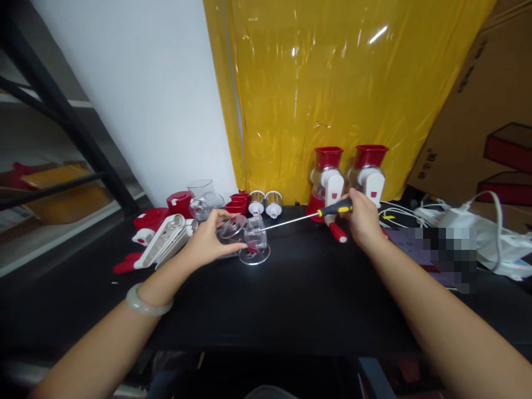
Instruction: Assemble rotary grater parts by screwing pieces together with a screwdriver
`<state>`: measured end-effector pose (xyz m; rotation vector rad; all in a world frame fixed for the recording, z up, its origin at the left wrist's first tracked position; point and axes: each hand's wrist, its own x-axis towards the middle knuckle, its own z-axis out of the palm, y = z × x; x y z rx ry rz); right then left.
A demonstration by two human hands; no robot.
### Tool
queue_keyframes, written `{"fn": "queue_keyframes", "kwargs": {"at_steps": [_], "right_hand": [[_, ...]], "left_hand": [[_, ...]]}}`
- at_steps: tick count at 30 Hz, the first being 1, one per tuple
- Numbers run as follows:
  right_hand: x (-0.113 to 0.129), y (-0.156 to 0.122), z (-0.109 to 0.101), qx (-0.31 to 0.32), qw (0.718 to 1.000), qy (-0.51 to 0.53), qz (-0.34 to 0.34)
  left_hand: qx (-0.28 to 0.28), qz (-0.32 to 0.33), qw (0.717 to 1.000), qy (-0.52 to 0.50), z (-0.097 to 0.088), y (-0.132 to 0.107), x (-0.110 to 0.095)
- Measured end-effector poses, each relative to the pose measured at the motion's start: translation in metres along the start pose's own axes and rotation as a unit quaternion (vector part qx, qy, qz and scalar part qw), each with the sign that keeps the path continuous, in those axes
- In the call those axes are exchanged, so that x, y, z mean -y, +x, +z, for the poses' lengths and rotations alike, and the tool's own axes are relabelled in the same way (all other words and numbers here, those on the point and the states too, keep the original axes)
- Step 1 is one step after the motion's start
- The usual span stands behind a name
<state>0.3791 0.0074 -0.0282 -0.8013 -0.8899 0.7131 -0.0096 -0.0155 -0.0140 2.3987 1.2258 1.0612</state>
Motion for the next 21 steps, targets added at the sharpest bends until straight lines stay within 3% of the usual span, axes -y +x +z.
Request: {"fn": "queue_keyframes", "kwargs": {"at_steps": [6, 13, 17, 21], "right_hand": [[0.009, -0.004, -0.001, -0.019, 1.0, 0.015, 0.0], [0.001, -0.029, 0.002, -0.027, 0.996, 0.077, -0.031], [-0.004, -0.029, -0.003, -0.03, 0.998, 0.03, -0.036], [-0.008, -0.025, -0.014, -0.041, 0.994, -0.08, -0.067]], "left_hand": [[-0.004, -0.004, 1.0, 0.006, 0.001, -0.001, 0.0], [-0.001, -0.01, 0.999, -0.035, 0.003, 0.0, 0.002], [-0.001, -0.002, 0.999, -0.036, 0.002, 0.001, 0.001], [0.038, 0.054, 0.998, -0.023, -0.003, 0.005, 0.004]]}}
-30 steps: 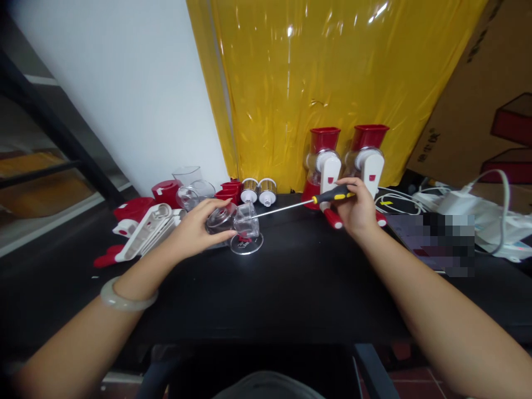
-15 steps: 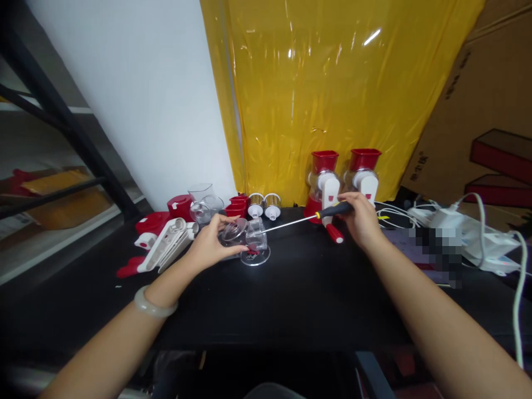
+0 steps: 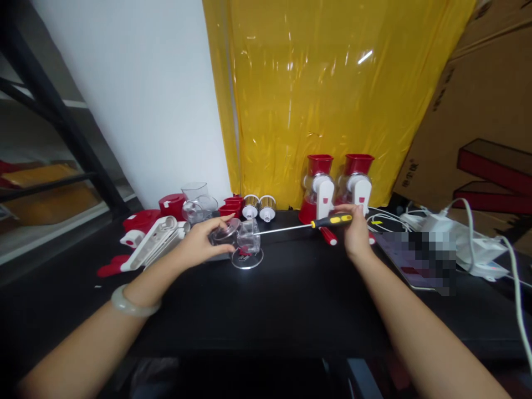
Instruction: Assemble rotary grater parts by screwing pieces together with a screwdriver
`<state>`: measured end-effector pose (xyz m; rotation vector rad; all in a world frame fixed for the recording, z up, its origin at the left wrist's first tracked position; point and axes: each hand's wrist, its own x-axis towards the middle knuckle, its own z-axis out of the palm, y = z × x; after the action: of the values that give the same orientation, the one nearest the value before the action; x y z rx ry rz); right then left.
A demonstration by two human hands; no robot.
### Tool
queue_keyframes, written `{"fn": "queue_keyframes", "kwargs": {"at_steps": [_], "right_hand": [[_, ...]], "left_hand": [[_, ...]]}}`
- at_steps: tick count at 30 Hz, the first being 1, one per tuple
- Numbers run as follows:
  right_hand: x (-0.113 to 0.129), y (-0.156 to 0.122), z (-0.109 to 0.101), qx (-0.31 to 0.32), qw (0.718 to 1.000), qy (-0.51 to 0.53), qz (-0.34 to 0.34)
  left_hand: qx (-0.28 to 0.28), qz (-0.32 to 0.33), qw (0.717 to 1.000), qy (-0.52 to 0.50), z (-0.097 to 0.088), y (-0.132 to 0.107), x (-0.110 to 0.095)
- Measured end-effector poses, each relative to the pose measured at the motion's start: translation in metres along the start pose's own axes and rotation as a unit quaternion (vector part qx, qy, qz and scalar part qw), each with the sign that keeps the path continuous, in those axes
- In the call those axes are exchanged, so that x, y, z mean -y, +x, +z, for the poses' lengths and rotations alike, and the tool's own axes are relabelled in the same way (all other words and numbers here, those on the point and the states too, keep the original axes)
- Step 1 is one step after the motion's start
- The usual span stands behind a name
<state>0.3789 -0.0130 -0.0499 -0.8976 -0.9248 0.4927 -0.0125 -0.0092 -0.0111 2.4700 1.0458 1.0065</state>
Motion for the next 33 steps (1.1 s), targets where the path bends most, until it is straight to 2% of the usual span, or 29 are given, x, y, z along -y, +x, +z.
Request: {"fn": "queue_keyframes", "kwargs": {"at_steps": [5, 7, 10, 13, 18, 22, 25, 28, 30, 33], "right_hand": [[0.0, 0.001, -0.004, 0.001, 0.994, -0.102, 0.023], [0.0, 0.002, -0.001, 0.004, 0.996, -0.072, 0.046], [0.001, 0.003, 0.005, 0.005, 0.996, 0.045, 0.082], [0.003, 0.003, 0.009, 0.006, 0.986, 0.124, 0.112], [0.004, 0.002, 0.008, 0.009, 0.976, 0.148, 0.159], [0.002, 0.003, 0.008, -0.011, 0.976, 0.142, 0.164], [-0.001, 0.003, 0.006, -0.017, 0.984, 0.102, 0.144], [-0.004, 0.003, -0.002, -0.001, 0.998, -0.01, 0.066], [-0.005, 0.003, -0.009, 0.014, 0.994, -0.109, 0.02], [-0.007, 0.004, -0.013, 0.017, 0.979, -0.204, 0.0]], "left_hand": [[0.027, 0.038, 0.999, -0.003, -0.011, 0.0, 0.005], [0.045, 0.061, 0.997, -0.01, -0.014, -0.001, 0.007], [0.064, 0.079, 0.995, -0.025, -0.017, -0.003, 0.01], [0.062, 0.059, 0.994, -0.069, -0.017, -0.003, 0.014], [0.046, 0.006, 0.978, -0.204, -0.019, -0.001, 0.033], [0.112, -0.031, 0.971, -0.209, -0.021, -0.001, 0.043], [0.146, -0.063, 0.967, -0.198, -0.019, -0.002, 0.041], [0.15, -0.073, 0.97, -0.178, -0.016, -0.003, 0.036], [0.147, -0.07, 0.972, -0.171, -0.015, -0.004, 0.035], [0.143, -0.064, 0.973, -0.169, -0.015, -0.003, 0.035]]}}
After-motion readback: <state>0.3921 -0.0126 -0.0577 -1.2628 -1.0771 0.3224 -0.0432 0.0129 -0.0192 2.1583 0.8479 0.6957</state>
